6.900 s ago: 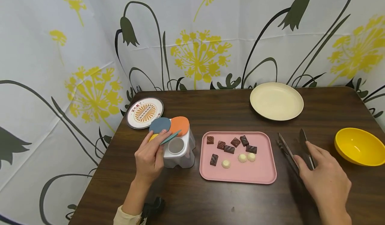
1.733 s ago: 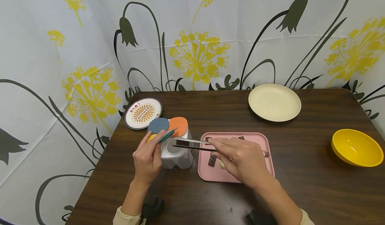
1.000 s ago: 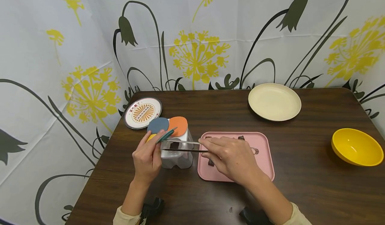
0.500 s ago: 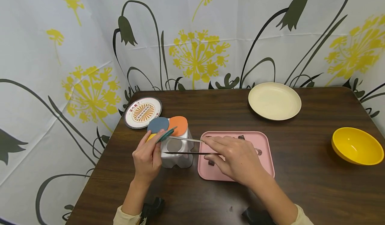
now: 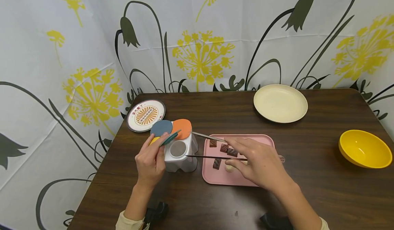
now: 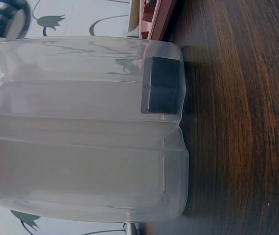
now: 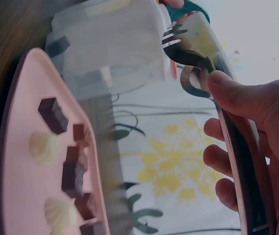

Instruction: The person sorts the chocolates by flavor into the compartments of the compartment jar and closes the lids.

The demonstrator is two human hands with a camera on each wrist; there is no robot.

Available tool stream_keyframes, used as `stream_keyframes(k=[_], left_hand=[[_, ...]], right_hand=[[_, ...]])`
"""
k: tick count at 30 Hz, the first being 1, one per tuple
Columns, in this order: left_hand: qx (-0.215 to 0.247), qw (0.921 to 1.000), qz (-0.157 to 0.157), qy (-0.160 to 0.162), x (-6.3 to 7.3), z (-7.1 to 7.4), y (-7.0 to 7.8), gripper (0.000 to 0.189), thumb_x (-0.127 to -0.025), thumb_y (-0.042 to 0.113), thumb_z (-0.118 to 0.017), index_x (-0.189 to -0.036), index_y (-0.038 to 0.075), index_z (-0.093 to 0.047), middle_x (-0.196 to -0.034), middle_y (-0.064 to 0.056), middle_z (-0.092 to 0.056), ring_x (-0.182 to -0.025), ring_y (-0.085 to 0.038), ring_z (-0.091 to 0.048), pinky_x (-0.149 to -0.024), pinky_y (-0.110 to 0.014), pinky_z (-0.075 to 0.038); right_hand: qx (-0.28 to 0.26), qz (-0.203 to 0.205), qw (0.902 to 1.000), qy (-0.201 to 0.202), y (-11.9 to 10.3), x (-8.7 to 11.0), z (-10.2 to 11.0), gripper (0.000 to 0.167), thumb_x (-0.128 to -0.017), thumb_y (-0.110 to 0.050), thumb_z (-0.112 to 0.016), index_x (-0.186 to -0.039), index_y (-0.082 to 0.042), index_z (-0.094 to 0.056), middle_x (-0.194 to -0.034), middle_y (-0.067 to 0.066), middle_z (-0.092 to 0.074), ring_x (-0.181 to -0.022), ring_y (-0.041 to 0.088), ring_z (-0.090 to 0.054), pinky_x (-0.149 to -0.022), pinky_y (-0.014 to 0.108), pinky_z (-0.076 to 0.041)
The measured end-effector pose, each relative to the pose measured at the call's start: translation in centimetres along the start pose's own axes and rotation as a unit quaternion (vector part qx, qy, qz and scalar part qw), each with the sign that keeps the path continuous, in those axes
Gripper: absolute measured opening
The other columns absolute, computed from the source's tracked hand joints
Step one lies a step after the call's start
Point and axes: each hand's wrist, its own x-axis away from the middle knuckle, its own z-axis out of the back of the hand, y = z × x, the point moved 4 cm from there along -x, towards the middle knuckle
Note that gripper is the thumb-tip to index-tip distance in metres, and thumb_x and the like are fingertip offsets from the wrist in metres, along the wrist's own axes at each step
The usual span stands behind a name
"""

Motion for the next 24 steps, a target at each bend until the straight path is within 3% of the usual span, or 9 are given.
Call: stream_keyframes(k=[9, 19, 24], left_hand=[[-0.004, 1.0000, 0.001, -0.004, 0.1, 0.0, -0.1, 0.029, -0.101, 0.014, -0.048, -0.121, 0.005, -0.068, -0.112, -0.011, -0.071, -0.104, -0.024, -0.069, -0.099, -0.054, -0.044], [-0.002, 1.0000, -0.004, -0.002, 0.0, -0.1, -0.1, 0.029, -0.101, 0.013, -0.049, -0.120, 0.005, -0.068, -0.112, -0.010, -0.072, -0.104, -0.024, -0.069, -0.099, -0.054, -0.044], [-0.002, 1.0000, 0.000, -0.003, 0.1, -0.1, -0.1, 0.028, -0.101, 0.013, -0.049, -0.119, 0.004, -0.068, -0.112, -0.010, -0.072, -0.104, -0.024, -0.069, -0.099, -0.054, -0.044]], right_hand=[[0.016, -0.047, 0.9967, -0.065, 2.1, 2.3, -1.3, 0.059, -0.073, -0.037, -0.085, -0.128, -0.023, -0.067, -0.111, -0.005, -0.071, -0.071, 0.001, -0.061, -0.051, 0.030, -0.046], [0.025, -0.069, 0.9903, -0.118, 3.3, 3.8, -3.7, 0.056, -0.076, -0.039, -0.083, -0.127, -0.021, -0.069, -0.112, -0.005, -0.072, -0.074, 0.000, -0.065, -0.064, 0.041, -0.054], [0.023, -0.081, 0.9874, -0.134, 3.7, 4.3, -4.5, 0.054, -0.077, -0.039, -0.082, -0.126, -0.021, -0.069, -0.100, -0.011, -0.072, -0.079, 0.003, -0.065, -0.063, 0.038, -0.053]])
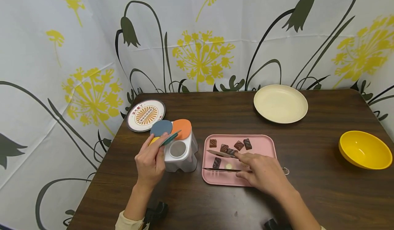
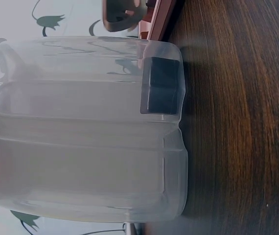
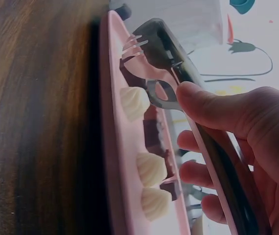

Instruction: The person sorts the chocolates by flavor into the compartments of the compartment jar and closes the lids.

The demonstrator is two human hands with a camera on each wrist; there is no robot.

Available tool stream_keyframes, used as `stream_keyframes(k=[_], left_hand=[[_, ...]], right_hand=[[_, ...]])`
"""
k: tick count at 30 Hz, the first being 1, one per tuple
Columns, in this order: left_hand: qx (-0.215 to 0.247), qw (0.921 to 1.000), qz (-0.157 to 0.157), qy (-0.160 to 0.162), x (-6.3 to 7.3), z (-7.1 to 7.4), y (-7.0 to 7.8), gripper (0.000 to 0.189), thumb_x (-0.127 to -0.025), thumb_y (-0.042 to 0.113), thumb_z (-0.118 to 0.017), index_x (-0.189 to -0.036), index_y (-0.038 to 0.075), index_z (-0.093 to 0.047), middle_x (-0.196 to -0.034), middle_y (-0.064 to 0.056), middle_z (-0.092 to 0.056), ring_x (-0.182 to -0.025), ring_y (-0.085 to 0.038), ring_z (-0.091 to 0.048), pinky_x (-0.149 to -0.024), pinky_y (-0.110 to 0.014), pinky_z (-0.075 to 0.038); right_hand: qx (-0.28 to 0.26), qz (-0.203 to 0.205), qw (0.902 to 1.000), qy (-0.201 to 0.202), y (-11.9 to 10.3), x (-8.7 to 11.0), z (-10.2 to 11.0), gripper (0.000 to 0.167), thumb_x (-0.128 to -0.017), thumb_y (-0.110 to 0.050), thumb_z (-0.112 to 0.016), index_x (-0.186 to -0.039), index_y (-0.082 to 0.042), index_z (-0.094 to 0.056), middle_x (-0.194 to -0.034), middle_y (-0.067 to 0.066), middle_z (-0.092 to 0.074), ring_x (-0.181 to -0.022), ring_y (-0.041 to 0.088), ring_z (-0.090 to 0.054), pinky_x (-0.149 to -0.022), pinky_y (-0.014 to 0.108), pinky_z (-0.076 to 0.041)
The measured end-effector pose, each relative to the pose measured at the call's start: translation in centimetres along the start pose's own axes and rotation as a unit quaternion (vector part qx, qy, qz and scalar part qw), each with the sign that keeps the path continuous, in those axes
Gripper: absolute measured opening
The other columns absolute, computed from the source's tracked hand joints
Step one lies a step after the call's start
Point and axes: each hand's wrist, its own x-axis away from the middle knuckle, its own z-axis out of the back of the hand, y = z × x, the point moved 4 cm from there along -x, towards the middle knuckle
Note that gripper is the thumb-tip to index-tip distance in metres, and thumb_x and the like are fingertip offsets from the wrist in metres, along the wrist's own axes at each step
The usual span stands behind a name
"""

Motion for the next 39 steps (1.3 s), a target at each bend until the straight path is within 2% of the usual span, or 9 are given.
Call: stream_keyframes(k=[5, 12, 15, 18, 22, 26, 31, 39], left_hand=[[0.001, 1.0000, 0.003, 0.000, 0.07, 0.01, -0.01, 0.028, -0.101, 0.013, -0.049, -0.119, 0.004, -0.069, -0.112, -0.010, -0.072, -0.104, -0.024, -0.069, -0.099, -0.055, -0.044], [0.003, 1.0000, 0.005, 0.000, 0.17, -0.01, -0.08, 0.028, -0.101, 0.013, -0.049, -0.119, 0.004, -0.069, -0.111, -0.010, -0.072, -0.103, -0.024, -0.069, -0.099, -0.054, -0.044], [0.003, 1.0000, 0.002, 0.002, 0.16, -0.02, -0.02, 0.028, -0.101, 0.013, -0.050, -0.118, 0.003, -0.069, -0.110, -0.010, -0.072, -0.103, -0.024, -0.069, -0.099, -0.054, -0.044], [0.003, 1.0000, -0.002, 0.003, 0.13, -0.03, 0.05, 0.027, -0.100, 0.012, -0.050, -0.117, 0.002, -0.069, -0.110, -0.010, -0.072, -0.103, -0.024, -0.069, -0.098, -0.055, -0.044], [0.002, 1.0000, -0.004, 0.003, 0.09, -0.04, 0.09, 0.028, -0.101, 0.012, -0.050, -0.117, 0.001, -0.069, -0.111, -0.010, -0.072, -0.104, -0.023, -0.069, -0.098, -0.055, -0.045], [0.003, 1.0000, -0.007, 0.004, 0.04, -0.05, 0.08, 0.028, -0.101, 0.013, -0.049, -0.117, 0.001, -0.069, -0.110, -0.010, -0.072, -0.103, -0.023, -0.069, -0.097, -0.055, -0.045], [0.003, 1.0000, -0.005, 0.001, 0.02, -0.06, 0.05, 0.028, -0.101, 0.013, -0.049, -0.118, 0.002, -0.069, -0.111, -0.009, -0.072, -0.103, -0.024, -0.069, -0.098, -0.055, -0.044], [0.003, 1.0000, -0.004, 0.003, -0.09, 0.04, 0.10, 0.028, -0.101, 0.013, -0.049, -0.118, 0.003, -0.069, -0.111, -0.009, -0.072, -0.103, -0.025, -0.069, -0.098, -0.055, -0.044]], right_hand=[[0.004, -0.005, 1.0000, -0.003, 0.16, 0.02, -0.33, 0.052, -0.076, -0.039, -0.082, -0.124, -0.021, -0.071, -0.089, -0.017, -0.068, -0.075, 0.003, -0.058, -0.058, 0.033, -0.048], [-0.007, -0.025, 0.9995, -0.016, 0.27, -0.03, -0.58, 0.045, -0.077, -0.037, -0.082, -0.120, -0.023, -0.073, -0.069, -0.024, -0.048, -0.060, 0.000, -0.042, -0.051, 0.025, -0.035], [-0.002, -0.029, 0.9995, -0.014, 0.31, 0.02, -0.61, 0.044, -0.078, -0.036, -0.082, -0.119, -0.023, -0.073, -0.074, -0.021, -0.055, -0.061, 0.001, -0.043, -0.051, 0.025, -0.035], [0.006, -0.027, 0.9996, -0.010, 0.34, 0.13, -0.55, 0.044, -0.078, -0.036, -0.082, -0.119, -0.024, -0.073, -0.087, -0.016, -0.066, -0.065, 0.002, -0.048, -0.051, 0.027, -0.038], [0.011, -0.019, 0.9998, -0.001, 0.35, 0.23, -0.50, 0.043, -0.078, -0.035, -0.081, -0.119, -0.024, -0.074, -0.103, -0.010, -0.072, -0.075, 0.005, -0.063, -0.054, 0.032, -0.046], [0.014, -0.012, 0.9998, 0.007, 0.36, 0.21, -0.46, 0.042, -0.078, -0.034, -0.081, -0.118, -0.024, -0.074, -0.106, -0.007, -0.073, -0.088, 0.013, -0.070, -0.058, 0.037, -0.052], [0.015, -0.002, 0.9995, 0.028, 0.44, 0.22, -0.23, 0.043, -0.078, -0.034, -0.081, -0.119, -0.023, -0.073, -0.108, -0.006, -0.073, -0.096, 0.017, -0.070, -0.063, 0.043, -0.054], [0.018, 0.009, 0.9986, 0.048, 0.57, 0.19, 0.07, 0.044, -0.077, -0.033, -0.082, -0.119, -0.023, -0.073, -0.108, -0.006, -0.073, -0.094, 0.016, -0.071, -0.063, 0.041, -0.054]])
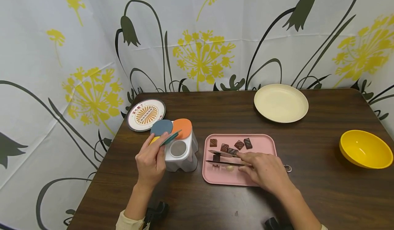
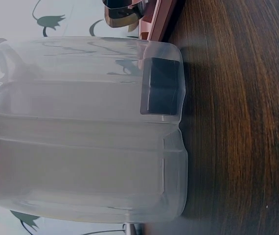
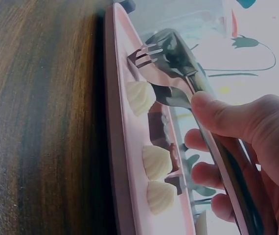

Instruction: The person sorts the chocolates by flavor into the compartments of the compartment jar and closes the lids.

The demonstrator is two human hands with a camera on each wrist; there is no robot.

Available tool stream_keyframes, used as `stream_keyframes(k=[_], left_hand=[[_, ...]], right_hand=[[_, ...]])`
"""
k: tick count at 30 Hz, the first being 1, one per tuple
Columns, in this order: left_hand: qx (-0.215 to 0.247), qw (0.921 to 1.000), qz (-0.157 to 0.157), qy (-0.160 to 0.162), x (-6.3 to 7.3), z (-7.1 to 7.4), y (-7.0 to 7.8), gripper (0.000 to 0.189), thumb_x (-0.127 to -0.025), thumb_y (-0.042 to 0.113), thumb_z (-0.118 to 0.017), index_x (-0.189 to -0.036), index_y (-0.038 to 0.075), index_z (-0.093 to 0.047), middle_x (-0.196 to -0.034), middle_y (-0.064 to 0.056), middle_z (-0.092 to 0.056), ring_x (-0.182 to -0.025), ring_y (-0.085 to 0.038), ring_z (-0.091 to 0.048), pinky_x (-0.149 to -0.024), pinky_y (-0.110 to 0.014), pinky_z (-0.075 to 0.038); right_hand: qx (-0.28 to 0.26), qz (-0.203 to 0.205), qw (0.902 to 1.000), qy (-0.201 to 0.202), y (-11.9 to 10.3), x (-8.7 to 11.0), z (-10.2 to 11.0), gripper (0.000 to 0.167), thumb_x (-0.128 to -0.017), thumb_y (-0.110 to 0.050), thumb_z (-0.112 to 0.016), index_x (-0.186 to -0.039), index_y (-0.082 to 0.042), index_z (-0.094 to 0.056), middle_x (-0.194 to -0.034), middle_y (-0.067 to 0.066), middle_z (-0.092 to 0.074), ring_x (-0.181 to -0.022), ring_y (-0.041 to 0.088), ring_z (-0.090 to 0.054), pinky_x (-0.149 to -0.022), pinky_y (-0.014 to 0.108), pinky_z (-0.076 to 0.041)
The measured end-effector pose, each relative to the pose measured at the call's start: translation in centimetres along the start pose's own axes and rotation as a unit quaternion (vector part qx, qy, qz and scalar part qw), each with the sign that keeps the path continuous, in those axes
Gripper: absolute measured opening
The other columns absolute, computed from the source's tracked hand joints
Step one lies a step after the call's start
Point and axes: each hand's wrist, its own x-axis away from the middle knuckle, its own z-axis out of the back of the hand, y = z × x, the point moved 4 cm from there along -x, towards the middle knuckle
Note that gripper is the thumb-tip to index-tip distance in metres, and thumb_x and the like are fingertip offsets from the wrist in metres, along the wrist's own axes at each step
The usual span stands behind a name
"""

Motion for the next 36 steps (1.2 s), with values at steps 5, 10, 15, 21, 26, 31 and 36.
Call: stream_keyframes(k=[5, 10, 15, 21, 26, 31, 36], left_hand=[[0.001, 1.0000, 0.000, 0.001, 0.0, 0.0, 0.0, 0.028, -0.101, 0.013, -0.049, -0.118, 0.002, -0.069, -0.111, -0.009, -0.072, -0.103, -0.025, -0.069, -0.097, -0.055, -0.045], [0.001, 1.0000, 0.001, 0.000, 0.0, 0.0, 0.0, 0.028, -0.101, 0.013, -0.049, -0.118, 0.002, -0.069, -0.111, -0.010, -0.072, -0.103, -0.025, -0.069, -0.098, -0.055, -0.044], [0.001, 1.0000, 0.003, 0.000, 0.0, 0.0, 0.0, 0.028, -0.101, 0.014, -0.049, -0.119, 0.003, -0.068, -0.111, -0.010, -0.072, -0.103, -0.024, -0.069, -0.098, -0.055, -0.044], [0.002, 1.0000, 0.008, -0.004, 0.0, 0.0, 0.0, 0.029, -0.101, 0.014, -0.048, -0.120, 0.003, -0.068, -0.112, -0.011, -0.072, -0.104, -0.025, -0.069, -0.099, -0.055, -0.044], [-0.001, 1.0000, 0.009, -0.002, 0.2, 0.1, -0.1, 0.030, -0.100, 0.012, -0.049, -0.121, 0.001, -0.067, -0.113, -0.011, -0.071, -0.102, -0.026, -0.069, -0.099, -0.054, -0.044], [-0.003, 1.0000, 0.007, 0.004, 0.3, 0.1, -0.3, 0.032, -0.100, 0.013, -0.048, -0.124, 0.000, -0.066, -0.112, -0.011, -0.071, -0.096, -0.026, -0.071, -0.098, -0.053, -0.045], [-0.004, 1.0000, 0.003, 0.008, 0.3, 0.0, -0.3, 0.032, -0.101, 0.014, -0.048, -0.123, 0.000, -0.066, -0.112, -0.011, -0.071, -0.095, -0.026, -0.071, -0.097, -0.053, -0.046]], right_hand=[[-0.003, 0.011, 0.9997, 0.022, -0.1, 0.0, 0.5, 0.045, -0.077, -0.033, -0.082, -0.119, -0.023, -0.073, -0.109, -0.004, -0.073, -0.097, 0.018, -0.070, -0.063, 0.042, -0.054], [-0.014, 0.024, 0.9982, 0.052, -0.5, -0.2, 1.9, 0.048, -0.075, -0.030, -0.083, -0.122, -0.024, -0.072, -0.110, -0.003, -0.073, -0.091, 0.018, -0.071, -0.055, 0.039, -0.051], [-0.028, 0.053, 0.9947, 0.083, -1.3, -0.6, 3.4, 0.052, -0.074, -0.027, -0.083, -0.124, -0.026, -0.070, -0.108, -0.005, -0.073, -0.061, 0.003, -0.058, -0.048, 0.028, -0.042], [-0.047, 0.087, 0.9874, 0.124, -2.5, -1.1, 4.9, 0.042, -0.088, -0.046, -0.068, -0.124, -0.024, -0.071, -0.107, -0.007, -0.073, -0.056, -0.005, -0.047, -0.047, 0.020, -0.038], [-0.066, 0.120, 0.9760, 0.169, -3.8, -1.7, 5.6, 0.045, -0.095, -0.052, -0.055, -0.119, -0.018, -0.073, -0.101, -0.004, -0.074, -0.064, 0.001, -0.059, -0.050, 0.021, -0.043], [-0.073, 0.140, 0.9669, 0.200, -4.9, -2.6, 5.7, 0.044, -0.096, -0.051, -0.056, -0.116, -0.016, -0.075, -0.093, -0.008, -0.073, -0.065, 0.002, -0.059, -0.049, 0.021, -0.041], [-0.091, 0.151, 0.9649, 0.195, -6.0, -3.5, 5.4, 0.044, -0.096, -0.048, -0.057, -0.118, -0.014, -0.073, -0.093, -0.008, -0.073, -0.066, 0.002, -0.058, -0.051, 0.021, -0.042]])
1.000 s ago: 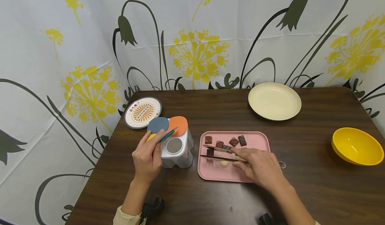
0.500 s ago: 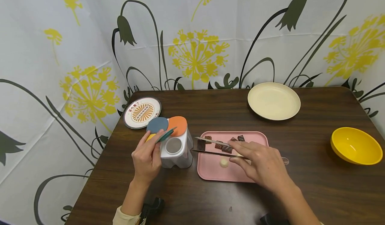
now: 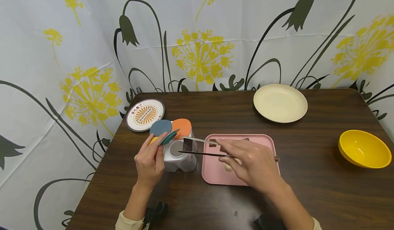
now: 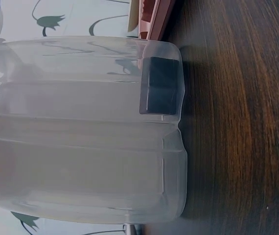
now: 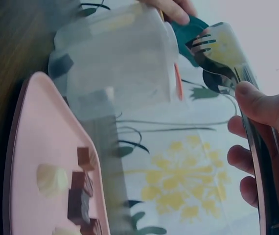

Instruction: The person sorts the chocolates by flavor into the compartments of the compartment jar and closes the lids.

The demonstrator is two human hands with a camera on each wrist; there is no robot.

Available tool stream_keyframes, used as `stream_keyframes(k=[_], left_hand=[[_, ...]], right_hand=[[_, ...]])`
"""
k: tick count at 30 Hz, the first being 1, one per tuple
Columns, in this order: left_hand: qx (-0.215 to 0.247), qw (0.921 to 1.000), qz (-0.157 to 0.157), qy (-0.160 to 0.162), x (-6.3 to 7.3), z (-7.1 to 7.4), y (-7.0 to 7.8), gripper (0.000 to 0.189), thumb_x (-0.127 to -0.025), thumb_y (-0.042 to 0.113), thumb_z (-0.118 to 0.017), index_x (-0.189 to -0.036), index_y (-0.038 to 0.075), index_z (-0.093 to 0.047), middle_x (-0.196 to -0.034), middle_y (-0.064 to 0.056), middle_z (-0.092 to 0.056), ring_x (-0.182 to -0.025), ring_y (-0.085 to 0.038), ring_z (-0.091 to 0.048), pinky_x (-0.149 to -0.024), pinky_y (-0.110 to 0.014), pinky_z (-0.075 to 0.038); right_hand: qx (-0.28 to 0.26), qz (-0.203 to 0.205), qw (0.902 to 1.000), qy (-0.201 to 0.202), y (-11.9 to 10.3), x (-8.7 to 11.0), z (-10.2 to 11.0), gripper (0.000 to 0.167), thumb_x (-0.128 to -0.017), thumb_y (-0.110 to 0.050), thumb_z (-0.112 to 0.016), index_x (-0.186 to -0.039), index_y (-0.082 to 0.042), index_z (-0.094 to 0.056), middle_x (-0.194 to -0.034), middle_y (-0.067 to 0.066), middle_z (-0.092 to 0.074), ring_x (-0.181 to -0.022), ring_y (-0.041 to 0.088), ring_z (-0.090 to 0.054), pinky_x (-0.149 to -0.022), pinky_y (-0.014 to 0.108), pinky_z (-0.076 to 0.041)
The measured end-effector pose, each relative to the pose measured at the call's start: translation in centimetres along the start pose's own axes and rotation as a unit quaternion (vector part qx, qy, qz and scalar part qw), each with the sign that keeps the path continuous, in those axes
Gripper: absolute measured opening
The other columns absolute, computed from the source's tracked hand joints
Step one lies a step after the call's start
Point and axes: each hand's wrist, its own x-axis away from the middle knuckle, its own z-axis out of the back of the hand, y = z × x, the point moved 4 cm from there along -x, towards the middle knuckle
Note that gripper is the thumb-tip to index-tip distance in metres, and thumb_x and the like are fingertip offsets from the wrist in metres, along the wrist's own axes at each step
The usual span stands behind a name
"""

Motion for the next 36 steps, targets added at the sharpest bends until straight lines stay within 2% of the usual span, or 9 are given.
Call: stream_keyframes(k=[5, 9, 15, 20, 28, 36], left_hand=[[-0.001, 1.0000, -0.003, 0.001, 0.0, 0.0, 0.0, 0.032, -0.102, 0.015, -0.047, -0.121, 0.000, -0.067, -0.112, -0.011, -0.071, -0.097, -0.026, -0.071, -0.097, -0.053, -0.046], [-0.002, 0.9999, -0.011, 0.011, 0.0, 0.1, 0.1, 0.032, -0.102, 0.015, -0.046, -0.121, -0.001, -0.067, -0.108, -0.012, -0.073, -0.090, -0.026, -0.072, -0.095, -0.053, -0.048], [-0.004, 0.9997, -0.015, 0.020, 0.0, 0.1, 0.2, 0.032, -0.102, 0.016, -0.046, -0.120, -0.002, -0.067, -0.105, -0.012, -0.073, -0.085, -0.026, -0.072, -0.094, -0.052, -0.048], [-0.004, 0.9998, -0.013, 0.017, 0.1, 0.1, 0.2, 0.032, -0.102, 0.016, -0.046, -0.119, -0.002, -0.067, -0.107, -0.012, -0.073, -0.087, -0.026, -0.072, -0.094, -0.052, -0.048], [-0.002, 0.9999, -0.011, 0.013, 0.1, 0.0, 0.2, 0.031, -0.102, 0.015, -0.047, -0.117, -0.003, -0.067, -0.106, -0.012, -0.073, -0.086, -0.027, -0.072, -0.095, -0.052, -0.048], [-0.003, 0.9998, -0.007, 0.016, 0.1, 0.1, 0.2, 0.032, -0.102, 0.016, -0.046, -0.117, -0.003, -0.067, -0.104, -0.012, -0.073, -0.084, -0.026, -0.073, -0.095, -0.052, -0.048]], right_hand=[[-0.019, 0.005, 0.9997, -0.011, -0.6, -0.5, -0.9, 0.041, -0.097, -0.044, -0.059, -0.123, -0.014, -0.071, -0.098, -0.008, -0.073, -0.072, 0.003, -0.062, -0.058, 0.023, -0.045], [-0.014, -0.012, 0.9994, -0.029, -0.8, -0.5, -1.6, 0.040, -0.094, -0.040, -0.065, -0.125, -0.016, -0.069, -0.104, -0.006, -0.073, -0.076, 0.004, -0.064, -0.059, 0.026, -0.048], [-0.013, -0.026, 0.9988, -0.040, -0.8, -0.3, -2.2, 0.041, -0.089, -0.037, -0.072, -0.125, -0.016, -0.070, -0.106, -0.005, -0.073, -0.082, 0.008, -0.068, -0.060, 0.030, -0.050], [-0.010, -0.035, 0.9980, -0.052, -0.8, -0.3, -2.4, 0.043, -0.087, -0.037, -0.073, -0.125, -0.018, -0.069, -0.106, -0.007, -0.073, -0.081, 0.008, -0.068, -0.058, 0.031, -0.049], [-0.002, -0.044, 0.9971, -0.062, -0.9, -0.3, -2.4, 0.044, -0.089, -0.043, -0.069, -0.125, -0.017, -0.069, -0.108, -0.006, -0.072, -0.078, 0.008, -0.066, -0.055, 0.030, -0.048], [-0.009, -0.049, 0.9964, -0.068, -0.9, -0.4, -2.2, 0.049, -0.084, -0.037, -0.076, -0.128, -0.017, -0.068, -0.111, -0.006, -0.072, -0.080, 0.007, -0.067, -0.057, 0.030, -0.049]])
